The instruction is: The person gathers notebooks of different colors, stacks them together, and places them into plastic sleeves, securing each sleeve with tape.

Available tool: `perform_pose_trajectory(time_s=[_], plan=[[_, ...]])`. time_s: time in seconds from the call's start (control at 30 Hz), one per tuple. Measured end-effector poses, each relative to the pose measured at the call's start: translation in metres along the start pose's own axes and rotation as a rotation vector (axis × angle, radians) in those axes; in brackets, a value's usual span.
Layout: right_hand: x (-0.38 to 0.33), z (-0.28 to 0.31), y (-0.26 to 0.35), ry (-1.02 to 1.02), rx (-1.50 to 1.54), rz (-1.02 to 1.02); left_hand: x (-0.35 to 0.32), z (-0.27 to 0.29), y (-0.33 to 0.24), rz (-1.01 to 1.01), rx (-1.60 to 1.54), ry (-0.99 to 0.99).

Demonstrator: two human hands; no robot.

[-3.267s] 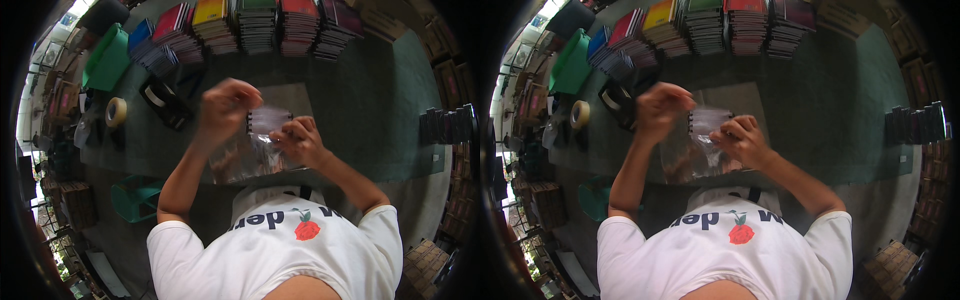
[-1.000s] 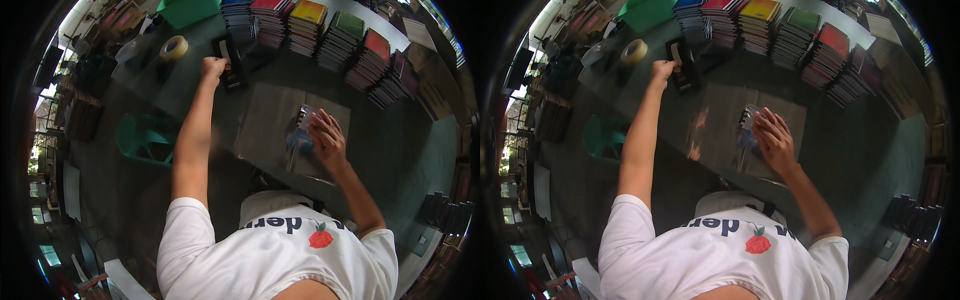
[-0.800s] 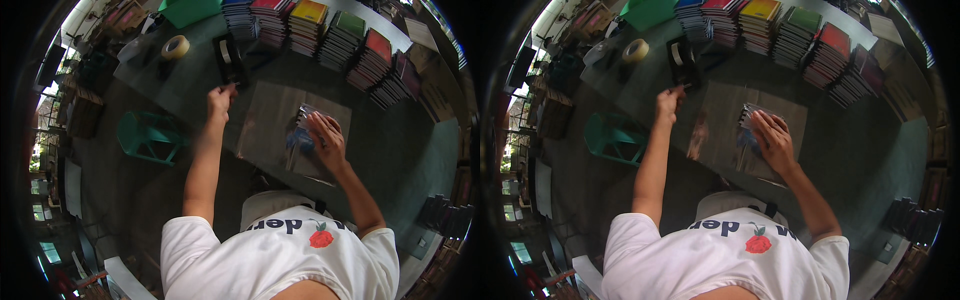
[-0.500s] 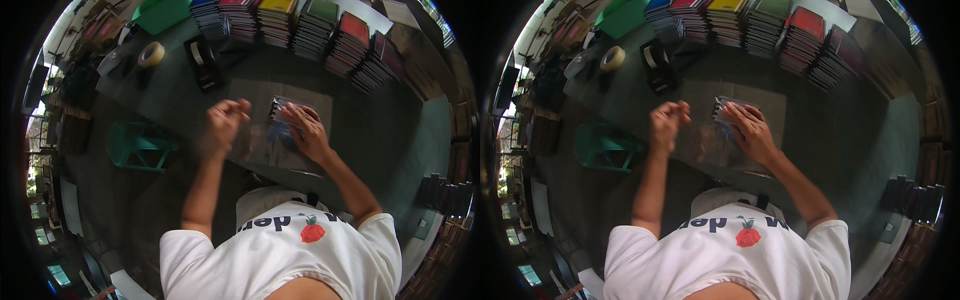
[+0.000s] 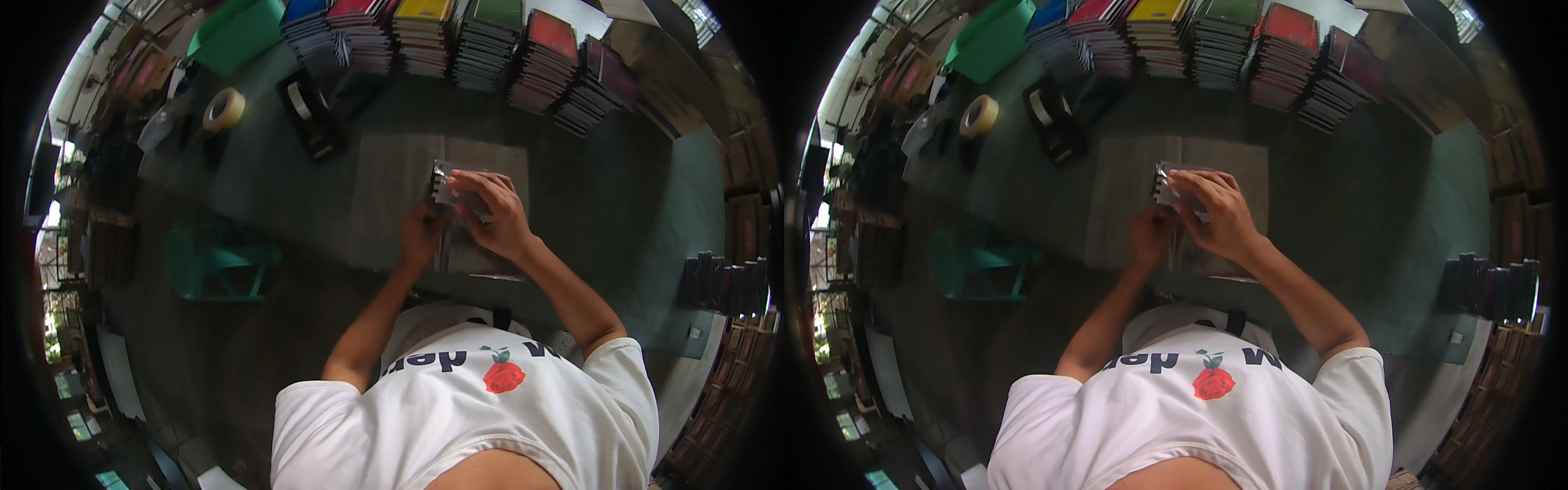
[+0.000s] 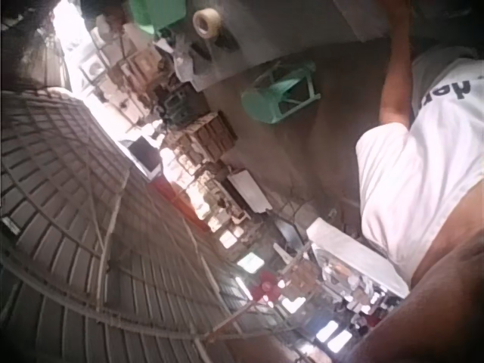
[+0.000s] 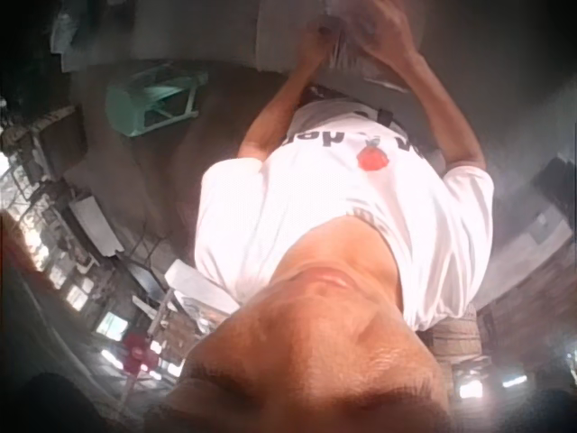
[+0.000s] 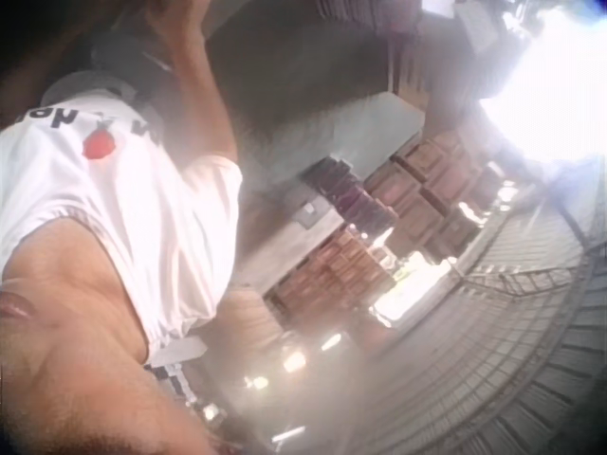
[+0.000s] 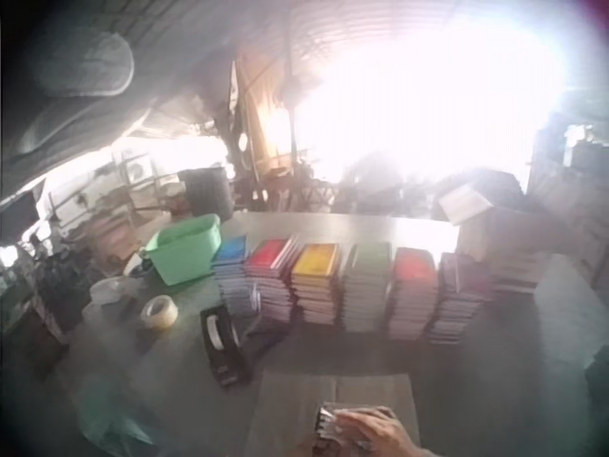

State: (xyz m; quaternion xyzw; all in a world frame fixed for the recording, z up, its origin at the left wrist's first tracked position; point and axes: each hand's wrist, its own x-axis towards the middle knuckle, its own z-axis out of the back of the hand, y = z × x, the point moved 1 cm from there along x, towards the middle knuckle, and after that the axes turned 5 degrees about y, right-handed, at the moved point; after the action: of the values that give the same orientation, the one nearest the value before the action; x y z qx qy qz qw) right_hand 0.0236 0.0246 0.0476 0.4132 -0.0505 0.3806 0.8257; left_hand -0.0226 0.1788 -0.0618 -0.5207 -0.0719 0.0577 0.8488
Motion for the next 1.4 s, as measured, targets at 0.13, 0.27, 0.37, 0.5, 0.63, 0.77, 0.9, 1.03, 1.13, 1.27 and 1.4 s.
perform_pose_trajectory(time_s=[0.13,0.27,0.37,0.5,0.63,0.77,0.9,1.03,1.13,1.27,1.4], plan=[[0.027,0.022,0.001,-0.015,-0.085,-0.293,0.012,0.022,-0.028,-0.155,-0.164,-0.089],[0.016,0.040,-0.050,0.226,0.387,-0.781,0.066,0.042,-0.073,-0.390,-0.082,0.256],[-0.012,0.077,-0.038,0.075,0.546,-1.043,0.064,0.001,-0.112,-0.587,0.126,0.382],[-0.106,0.150,-0.052,-0.105,0.473,-1.060,0.017,-0.076,-0.166,-0.926,0.066,0.523],[-0.195,0.156,-0.040,-0.140,-0.264,-1.336,-0.041,-0.116,-0.195,-1.186,-0.031,0.942],[-0.250,0.136,-0.063,-0.273,-0.850,-1.393,-0.066,-0.150,-0.192,-1.222,-0.101,1.178],[-0.292,0.220,-0.079,-0.533,-0.898,-1.283,-0.055,-0.162,-0.198,-1.112,-0.084,1.189],[-0.306,0.363,-0.055,-0.633,-1.199,-1.347,-0.029,-0.158,-0.216,-0.988,-0.280,1.196],[-0.368,0.421,-0.058,-0.697,-1.335,-1.325,-0.005,-0.106,-0.306,-0.774,-0.714,1.330],[-0.417,0.451,-0.111,-0.566,-1.419,-1.158,0.019,-0.014,-0.347,-0.625,-1.818,1.388],[-0.411,0.447,-0.132,-0.614,-1.476,-0.946,0.003,0.070,-0.344,-0.714,-1.899,1.033]])
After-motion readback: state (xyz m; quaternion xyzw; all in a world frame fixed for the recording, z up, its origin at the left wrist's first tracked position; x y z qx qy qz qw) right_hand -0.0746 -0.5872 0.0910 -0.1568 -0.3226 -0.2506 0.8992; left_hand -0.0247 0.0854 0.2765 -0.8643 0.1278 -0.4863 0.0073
